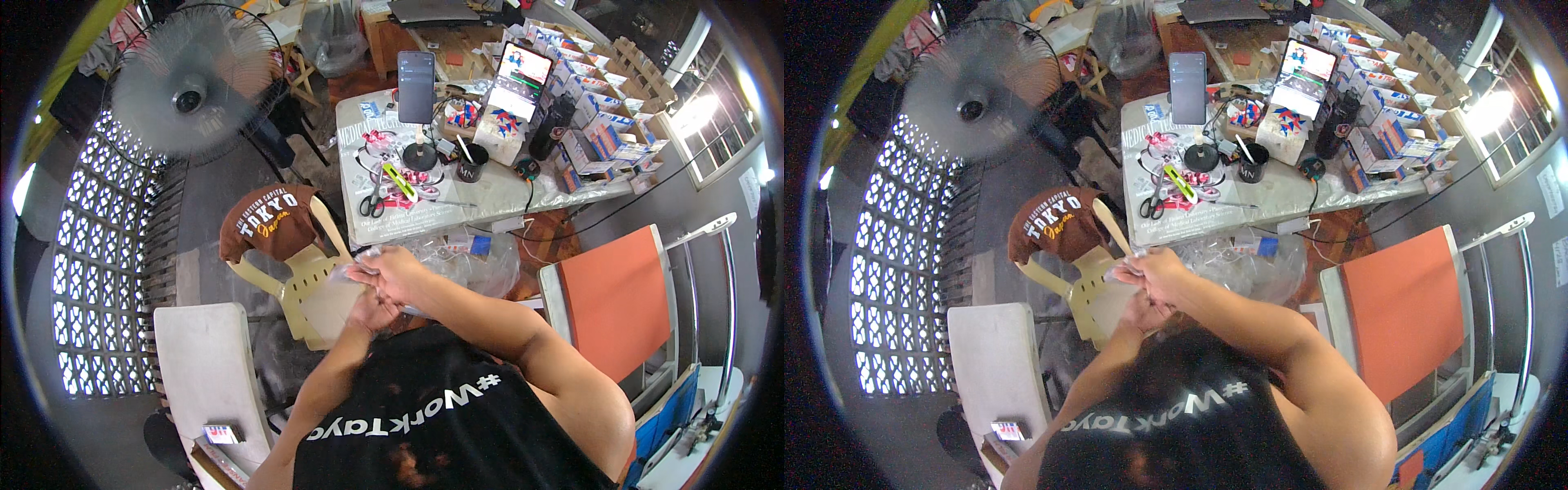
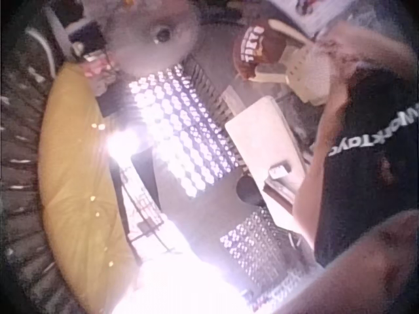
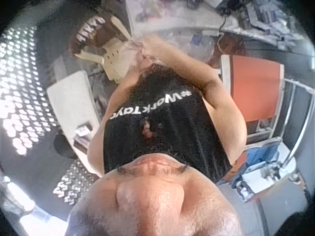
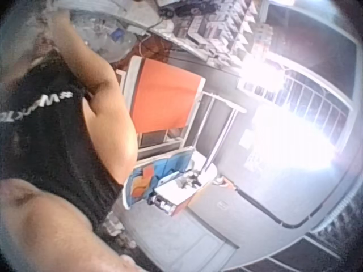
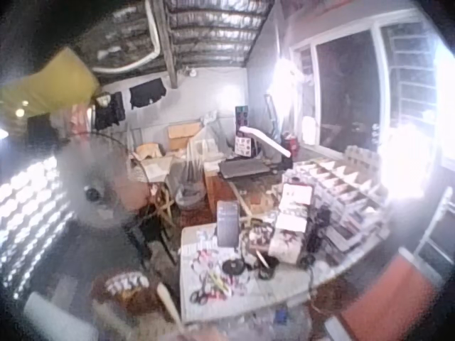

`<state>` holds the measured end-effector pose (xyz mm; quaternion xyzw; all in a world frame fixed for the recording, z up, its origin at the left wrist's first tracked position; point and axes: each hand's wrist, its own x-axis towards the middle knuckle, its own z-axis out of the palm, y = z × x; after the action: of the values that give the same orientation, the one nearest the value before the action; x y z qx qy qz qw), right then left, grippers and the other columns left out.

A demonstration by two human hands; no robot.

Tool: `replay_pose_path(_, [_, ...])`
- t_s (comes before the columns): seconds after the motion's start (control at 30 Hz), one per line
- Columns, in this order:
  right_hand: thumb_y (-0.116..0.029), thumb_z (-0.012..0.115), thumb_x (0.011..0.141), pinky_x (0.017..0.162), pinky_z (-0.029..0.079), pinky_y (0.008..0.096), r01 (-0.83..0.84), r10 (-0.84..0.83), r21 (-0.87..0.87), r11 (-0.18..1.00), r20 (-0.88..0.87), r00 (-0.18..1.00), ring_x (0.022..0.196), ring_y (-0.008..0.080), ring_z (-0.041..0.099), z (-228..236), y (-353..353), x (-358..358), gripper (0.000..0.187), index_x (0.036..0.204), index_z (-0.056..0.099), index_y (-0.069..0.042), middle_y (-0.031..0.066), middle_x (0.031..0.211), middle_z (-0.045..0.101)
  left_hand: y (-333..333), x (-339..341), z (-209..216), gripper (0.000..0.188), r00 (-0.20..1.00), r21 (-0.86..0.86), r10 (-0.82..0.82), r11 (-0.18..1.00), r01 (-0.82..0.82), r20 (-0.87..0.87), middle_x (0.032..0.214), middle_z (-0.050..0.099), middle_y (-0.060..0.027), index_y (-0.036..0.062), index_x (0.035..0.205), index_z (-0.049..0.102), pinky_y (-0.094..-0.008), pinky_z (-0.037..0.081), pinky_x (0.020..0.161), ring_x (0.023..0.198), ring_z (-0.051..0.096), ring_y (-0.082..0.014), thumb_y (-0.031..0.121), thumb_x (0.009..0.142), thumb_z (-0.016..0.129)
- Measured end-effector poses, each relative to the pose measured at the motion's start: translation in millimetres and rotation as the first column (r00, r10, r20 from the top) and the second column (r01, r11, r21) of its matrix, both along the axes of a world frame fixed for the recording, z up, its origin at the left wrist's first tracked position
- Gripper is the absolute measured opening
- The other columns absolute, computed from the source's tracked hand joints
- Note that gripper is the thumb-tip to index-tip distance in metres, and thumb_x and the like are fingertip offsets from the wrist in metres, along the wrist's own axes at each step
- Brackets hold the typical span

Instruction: The person walks through a cluttered storage area, picks up a black garment, and places it into a cardboard box. They then move to a table, handle a small box, and use a marker to write on the packaging.

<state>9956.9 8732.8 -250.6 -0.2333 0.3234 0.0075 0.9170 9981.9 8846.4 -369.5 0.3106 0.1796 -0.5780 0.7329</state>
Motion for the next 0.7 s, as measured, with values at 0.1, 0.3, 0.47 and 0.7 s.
replay_pose_path(0.1, [0.004,0.053,0.093,0.08,0.063,0.0407,0.087,-0.092,-0.057,0.995,-0.087,0.992,0.092,0.0352,0.066,-21,-3,-11,0.022,0.11,0.048,0.016,0.0215,0.103,0.059,17,-24,-36,0.028,0.948,-0.534,-0.118,0.843,-0.061,-0.295,0.08,0.057,-0.0024,0.0082,0.109,0.059,-0.0405,0.048,0.081,0.068,0.054,-0.0173,0.025,0.104,0.038])
replay_pose_path(0.3, [-0.017,0.064,0.089,0.064,0.054,0.0383,-0.462,0.269,-0.813,0.354,-0.385,0.883,0.077,0.028,0.068,-2,-26,-61,0.019,0.088,0.062,0.002,0.0157,0.069,0.064,22,0,32,0.02,0.572,0.455,-0.434,0.883,0.118,0.696,0.069,0.06,-0.007,0.0033,0.092,0.065,-0.0349,0.046,0.059,0.06,0.054,-0.0171,0.021,0.096,0.056])
replay_pose_path(0.47, [-0.021,0.065,0.084,0.076,0.05,0.0473,-0.293,0.447,-0.939,-0.177,-0.342,0.826,0.085,0.0422,0.063,-32,-21,-86,0.024,0.095,0.061,-0.001,0.0201,0.083,0.064,25,10,70,0.021,0.035,0.585,-0.585,0.811,-0.009,0.81,0.071,0.065,-0.0176,-0.0012,0.089,0.067,-0.0349,0.047,0.062,0.064,0.062,-0.0222,0.019,0.091,0.061])
replay_pose_path(0.7, [-0.012,0.06,0.081,0.088,0.048,0.0496,-0.255,0.647,-0.951,-0.174,-0.306,0.699,0.102,0.0474,0.058,-46,4,-89,0.044,0.118,0.046,0.009,0.03,0.124,0.047,20,9,95,0.02,-0.248,0.445,-0.49,0.869,-0.217,0.836,0.076,0.067,-0.0177,0.0008,0.089,0.07,-0.0402,0.051,0.068,0.071,0.066,-0.0335,0.02,0.087,0.065])
